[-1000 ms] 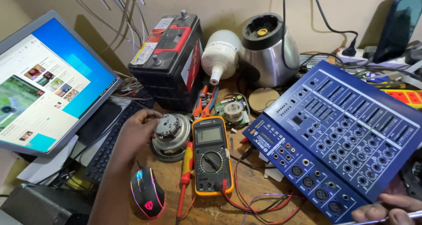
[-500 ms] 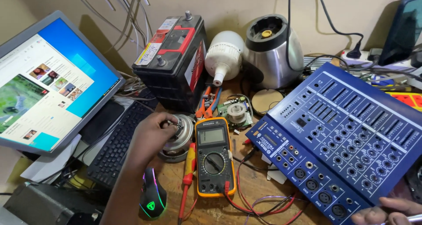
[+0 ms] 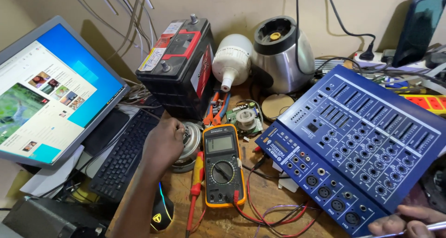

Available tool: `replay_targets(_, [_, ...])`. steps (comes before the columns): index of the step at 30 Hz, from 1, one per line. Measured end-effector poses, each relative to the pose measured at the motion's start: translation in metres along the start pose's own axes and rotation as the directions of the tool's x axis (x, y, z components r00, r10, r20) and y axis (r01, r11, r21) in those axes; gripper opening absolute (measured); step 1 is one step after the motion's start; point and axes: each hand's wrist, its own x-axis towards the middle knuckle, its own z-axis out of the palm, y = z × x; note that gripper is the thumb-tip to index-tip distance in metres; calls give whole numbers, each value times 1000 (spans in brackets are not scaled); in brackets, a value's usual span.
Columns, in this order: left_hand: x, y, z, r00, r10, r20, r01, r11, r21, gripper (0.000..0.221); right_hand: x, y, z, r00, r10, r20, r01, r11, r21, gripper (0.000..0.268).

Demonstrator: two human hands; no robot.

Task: Assembling an audio mixer by installing a circuit board into its housing and securing it with a screwdriver.

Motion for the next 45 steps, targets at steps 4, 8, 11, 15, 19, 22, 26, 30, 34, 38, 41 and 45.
replay_targets(4, [-28,28,-21,982,-188,-7,181,953,-243,18,-18,2,16,988,-155,-24,157,981,117,33])
replay_targets(8, [-13,5,-2,992,-10,-126,-28,955,-294,13,-13,-5,0,991,-124,53,92,908,409,34])
replay_targets(11, [-36,36,22,992,93,84,-30,827,-561,13,-5,-10,-23,982,-163,97,132,954,268,36])
replay_targets(15, [-108,112,72,767,284,575,422,450,-787,10,-35,-80,33,993,-105,-57,115,971,212,29])
replay_targets(19, [-153,138,141,415,645,641,465,455,-759,14,-39,-77,26,973,-193,-124,210,966,149,32])
replay_targets(22, [-162,158,166,360,614,703,659,366,-657,13,-47,-101,43,949,-89,-303,115,991,69,29])
replay_targets(26, [-158,167,172,309,661,683,723,303,-620,12,-48,-94,39,953,-137,-272,171,980,106,30])
replay_targets(30, [-156,165,164,288,686,669,716,310,-626,10,-51,-109,54,920,10,-392,35,994,106,30])
replay_targets(34, [-157,162,166,298,697,652,742,260,-618,9,-49,-101,55,933,-72,-353,119,987,112,31])
replay_targets(38, [-158,161,165,302,700,647,769,222,-599,11,-50,-101,60,932,-100,-349,135,988,77,31])
replay_targets(41, [-159,160,164,300,695,653,762,236,-603,11,-51,-99,62,921,-148,-360,173,984,38,33])
replay_targets(45, [-162,159,164,282,671,685,792,240,-562,7,-56,-105,74,879,-233,-417,172,969,-180,22])
